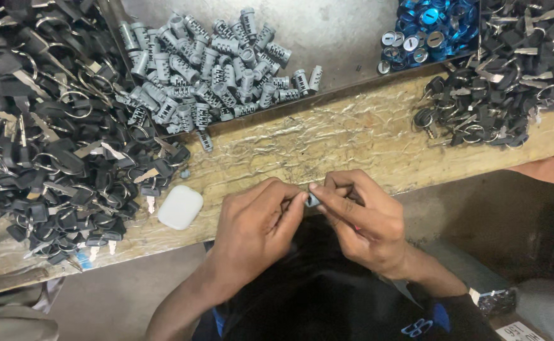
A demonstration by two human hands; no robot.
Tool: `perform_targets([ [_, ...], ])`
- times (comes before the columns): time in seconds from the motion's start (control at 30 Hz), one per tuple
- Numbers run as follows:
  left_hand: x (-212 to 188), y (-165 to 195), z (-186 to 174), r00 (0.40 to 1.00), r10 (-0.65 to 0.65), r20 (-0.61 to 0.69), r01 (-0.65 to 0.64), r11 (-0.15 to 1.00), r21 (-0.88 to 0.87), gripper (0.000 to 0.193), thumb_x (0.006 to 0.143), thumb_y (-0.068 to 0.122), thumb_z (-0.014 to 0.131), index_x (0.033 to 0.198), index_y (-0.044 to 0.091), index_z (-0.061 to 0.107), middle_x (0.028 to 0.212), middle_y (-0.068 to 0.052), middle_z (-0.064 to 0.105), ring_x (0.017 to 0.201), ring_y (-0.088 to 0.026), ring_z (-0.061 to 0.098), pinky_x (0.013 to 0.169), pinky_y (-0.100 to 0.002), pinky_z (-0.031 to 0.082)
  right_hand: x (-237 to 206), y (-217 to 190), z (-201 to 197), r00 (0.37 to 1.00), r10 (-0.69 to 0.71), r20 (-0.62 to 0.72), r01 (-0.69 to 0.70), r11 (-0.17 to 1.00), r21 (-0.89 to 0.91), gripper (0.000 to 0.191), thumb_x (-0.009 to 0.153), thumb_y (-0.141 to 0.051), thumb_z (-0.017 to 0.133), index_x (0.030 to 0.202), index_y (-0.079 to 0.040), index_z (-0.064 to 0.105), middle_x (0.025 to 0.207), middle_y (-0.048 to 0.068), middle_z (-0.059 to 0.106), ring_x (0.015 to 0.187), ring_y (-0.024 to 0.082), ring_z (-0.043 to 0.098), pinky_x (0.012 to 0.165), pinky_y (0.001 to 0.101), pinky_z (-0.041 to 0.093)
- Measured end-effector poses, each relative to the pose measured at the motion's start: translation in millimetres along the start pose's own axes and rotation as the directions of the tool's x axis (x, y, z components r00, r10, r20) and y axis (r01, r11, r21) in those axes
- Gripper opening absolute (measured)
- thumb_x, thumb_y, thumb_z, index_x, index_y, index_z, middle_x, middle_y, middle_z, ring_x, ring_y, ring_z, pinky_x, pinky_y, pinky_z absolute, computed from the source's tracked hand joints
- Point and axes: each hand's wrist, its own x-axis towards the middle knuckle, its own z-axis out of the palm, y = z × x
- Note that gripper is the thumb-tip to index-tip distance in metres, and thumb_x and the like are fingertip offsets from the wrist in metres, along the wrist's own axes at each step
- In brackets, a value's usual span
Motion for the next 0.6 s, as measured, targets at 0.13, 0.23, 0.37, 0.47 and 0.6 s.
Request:
perform_targets([
  [0.13, 3, -4, 5, 1.0, -0.029, -0.011, 0.029, 0.999, -0.029, 0.005, 0.095, 0.004, 0.072, 0.096, 0.001, 0.067, 0.08, -0.011, 0.068, 0.063, -0.023, 0.065, 0.056, -0.034, 0.049, -2, -2, 6, 0.999, -0.013, -0.037, 0.011, 0.999, -0.036, 0.037, 0.09, 0.014, 0.072, 0.125, 0.0, 0.069, 0.109, 0.016, 0.065, 0.087, 0.018, 0.069, 0.074, 0.027, 0.057],
  [0.23, -3, -4, 17, 0.975, 0.169, -0.146, -0.156, 0.983, 0.095, 0.015, 0.095, 0.008, 0.072, 0.105, -0.001, 0.065, 0.094, -0.017, 0.067, 0.081, -0.03, 0.068, 0.068, -0.036, 0.054, -7, 0, 12, 0.996, -0.029, -0.088, 0.021, 0.995, -0.097, 0.038, 0.087, 0.013, 0.069, 0.124, 0.002, 0.069, 0.11, 0.018, 0.065, 0.086, 0.022, 0.07, 0.073, 0.0289, 0.058],
  [0.37, -15, -14, 27, 0.964, 0.115, -0.239, -0.129, 0.991, -0.04, 0.022, 0.093, 0.009, 0.074, 0.108, -0.003, 0.064, 0.107, -0.02, 0.068, 0.095, -0.028, 0.07, 0.08, -0.034, 0.058, -11, 7, 20, 0.966, -0.256, -0.019, 0.244, 0.937, -0.249, 0.039, 0.091, 0.011, 0.069, 0.129, 0.008, 0.061, 0.113, 0.023, 0.063, 0.088, 0.029, 0.069, 0.074, 0.034, 0.057],
  [0.47, -15, -36, 28, 0.954, -0.259, -0.152, 0.101, 0.755, -0.648, 0.012, 0.098, -0.001, 0.07, 0.106, -0.005, 0.062, 0.113, -0.021, 0.071, 0.103, -0.024, 0.071, 0.09, -0.034, 0.058, 4, 18, 12, 0.924, -0.361, 0.124, 0.381, 0.888, -0.256, 0.044, 0.092, 0.007, 0.07, 0.135, 0.008, 0.059, 0.112, 0.022, 0.065, 0.087, 0.029, 0.069, 0.072, 0.0356, 0.057],
  [0.6, -6, -62, 32, 0.887, -0.449, -0.112, 0.205, 0.599, -0.774, 0.009, 0.096, -0.008, 0.064, 0.105, -0.006, 0.065, 0.101, -0.019, 0.075, 0.091, -0.02, 0.072, 0.081, -0.031, 0.058, 56, 41, -34, 0.975, -0.218, 0.03, 0.206, 0.856, -0.474, 0.048, 0.086, -0.016, 0.086, 0.13, -0.004, 0.069, 0.088, 0.006, 0.07, 0.067, 0.014, 0.064, 0.054, 0.0286, 0.047],
])
